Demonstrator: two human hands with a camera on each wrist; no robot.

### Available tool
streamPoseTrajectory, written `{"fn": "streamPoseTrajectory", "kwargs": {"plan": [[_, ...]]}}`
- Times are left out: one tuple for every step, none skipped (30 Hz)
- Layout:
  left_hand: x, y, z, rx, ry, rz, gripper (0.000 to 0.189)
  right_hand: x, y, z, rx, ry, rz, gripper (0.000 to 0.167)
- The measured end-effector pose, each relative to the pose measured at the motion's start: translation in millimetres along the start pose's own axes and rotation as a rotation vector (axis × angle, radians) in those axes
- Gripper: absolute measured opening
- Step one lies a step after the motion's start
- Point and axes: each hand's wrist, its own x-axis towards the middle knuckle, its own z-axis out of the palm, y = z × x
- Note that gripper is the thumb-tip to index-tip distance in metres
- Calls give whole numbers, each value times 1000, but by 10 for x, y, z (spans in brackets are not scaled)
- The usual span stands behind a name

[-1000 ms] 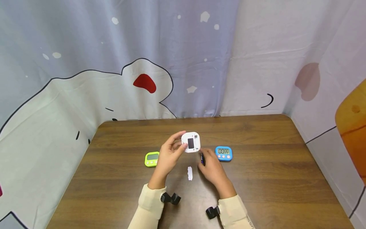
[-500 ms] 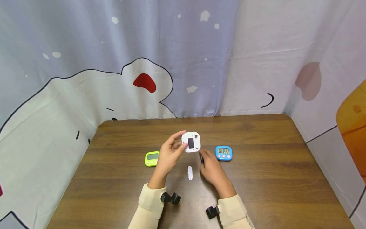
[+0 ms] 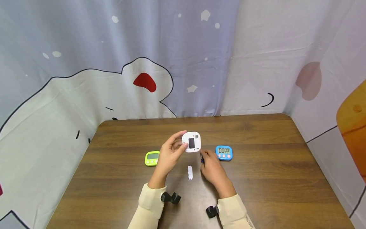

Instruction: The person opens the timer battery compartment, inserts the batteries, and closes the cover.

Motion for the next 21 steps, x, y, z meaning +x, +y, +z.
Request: {"fn": "streamPoseTrajectory", "kwargs": {"plan": [[1,0,2,-1,-1,-1,43,2,5,3,1,4,0,47],[2,0,5,0,-2,-3,43,3,9,4,2,4,3,46],[2,0,6,1,-3,-5,43,4,11,5,2,4,4,45],[2,-1,7,2,-4,-7,42,6,15,8,3,3,6,45],[2,-2,7,2,-4,-9,42,6,18,8,4,-3,12,44],[2,-4,7,5,-4,-11,42,8,19,8,6,-5,15,44],[3,-6,6,6,-4,-12,42,8,19,9,8,-8,20,44],[3,-8,4,9,-4,-13,42,8,18,8,9,-11,25,44],[4,-10,3,11,-5,-11,42,8,15,6,12,-11,30,45],[4,-11,2,11,-5,-12,42,10,16,7,13,-11,33,45],[5,-10,0,12,-6,-11,42,11,15,4,14,-11,36,46],[5,-11,-1,13,-8,-11,42,12,14,3,15,-9,38,46],[5,-11,-2,12,-10,-10,43,12,14,3,16,-10,41,46],[4,-11,-3,12,-11,-9,42,12,14,3,15,-9,42,46],[4,-9,-4,12,-12,-9,43,11,15,3,15,-10,45,46],[3,-6,-4,11,-13,-9,43,10,14,4,13,-11,47,46],[2,-4,-5,12,-13,-8,43,9,14,5,11,-11,50,46],[3,-3,-4,13,-13,-7,43,11,12,7,10,-8,51,47],[2,-2,-5,14,-13,-7,43,10,9,5,9,-7,53,47],[2,0,-5,16,-12,-7,43,10,8,5,9,-4,55,46],[2,2,-6,16,-12,-7,43,10,4,4,8,0,54,46]]}}
